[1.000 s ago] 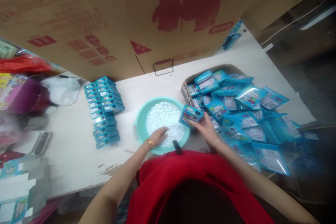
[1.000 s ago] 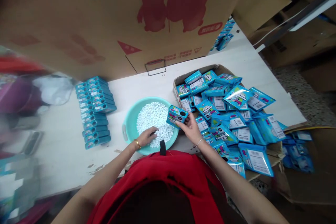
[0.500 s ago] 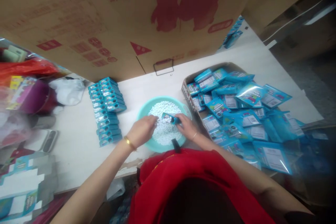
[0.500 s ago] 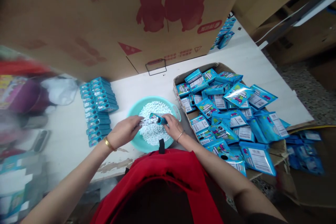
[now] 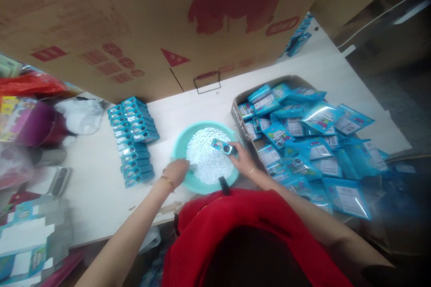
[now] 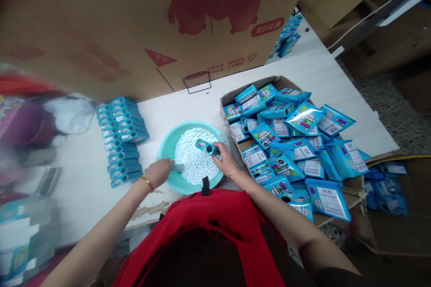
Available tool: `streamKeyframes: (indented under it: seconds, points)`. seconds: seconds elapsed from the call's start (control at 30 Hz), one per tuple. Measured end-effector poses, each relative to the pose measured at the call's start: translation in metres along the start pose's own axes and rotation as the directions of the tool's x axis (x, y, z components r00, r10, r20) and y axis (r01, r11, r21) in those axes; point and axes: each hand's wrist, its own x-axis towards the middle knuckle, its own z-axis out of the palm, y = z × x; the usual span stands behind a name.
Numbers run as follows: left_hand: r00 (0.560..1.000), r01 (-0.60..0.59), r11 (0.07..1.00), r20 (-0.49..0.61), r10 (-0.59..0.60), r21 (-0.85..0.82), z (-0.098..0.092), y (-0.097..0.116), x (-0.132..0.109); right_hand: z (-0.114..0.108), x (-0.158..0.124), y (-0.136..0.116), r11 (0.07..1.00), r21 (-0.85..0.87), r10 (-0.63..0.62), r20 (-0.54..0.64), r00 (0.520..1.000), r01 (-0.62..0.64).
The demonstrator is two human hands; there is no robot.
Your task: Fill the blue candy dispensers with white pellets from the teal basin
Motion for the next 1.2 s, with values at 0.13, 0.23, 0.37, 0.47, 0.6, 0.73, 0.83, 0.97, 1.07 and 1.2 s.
streamKeyframes:
  seconds: [0.13, 0.23, 0.37, 0.47, 0.6, 0.73, 0.83, 0.97, 1.07, 1.2]
  points:
    - [0.997, -0.047, 0.987, 0.049, 0.055, -0.153, 0.065, 0.004, 0.03, -0.005, 0.002, 0.002, 0.998, 0.013, 0.054, -0.038, 0.998, -0.053]
    - [0.996, -0.088, 0.963, -0.009, 0.089, -0.254, 0.089, 0.03, 0.055, -0.005, 0.002, 0.002, 0.995, 0.032, 0.099, -0.066, 0.993, -0.097]
    - [0.99, -0.13, 0.92, -0.102, 0.099, -0.37, 0.101, 0.059, 0.082, -0.008, 0.003, 0.0, 0.99, 0.043, 0.137, -0.096, 0.986, -0.133]
    - [0.98, -0.177, 0.885, -0.162, 0.117, -0.431, 0.093, 0.056, 0.08, -0.014, 0.005, -0.002, 0.99, 0.036, 0.141, -0.121, 0.983, -0.138]
    - [0.945, -0.297, 0.829, -0.273, 0.182, -0.474, 0.057, 0.026, 0.048, -0.02, 0.008, -0.001, 0.993, -0.005, 0.113, -0.15, 0.982, -0.115]
    - [0.909, -0.368, 0.826, -0.351, 0.223, -0.426, 0.002, 0.005, 0.008, -0.012, 0.01, 0.0, 0.998, -0.05, 0.021, -0.076, 0.997, -0.025]
    - [0.91, -0.353, 0.881, -0.335, 0.245, -0.314, -0.035, 0.009, -0.008, 0.002, 0.009, -0.001, 0.994, -0.072, -0.078, -0.005, 0.997, 0.077]
    - [0.956, -0.235, 0.971, -0.192, 0.222, -0.049, -0.072, 0.037, -0.012, 0.019, 0.005, -0.002, 0.98, -0.092, -0.175, 0.032, 0.984, 0.177]
    - [0.98, -0.141, 0.972, -0.115, 0.165, 0.189, -0.091, 0.067, -0.014, 0.025, 0.003, 0.0, 0.974, -0.104, -0.2, 0.037, 0.979, 0.203]
    - [0.979, -0.122, 0.929, -0.112, 0.17, 0.348, -0.106, 0.093, -0.024, 0.026, 0.002, 0.004, 0.973, -0.088, -0.209, 0.03, 0.977, 0.211]
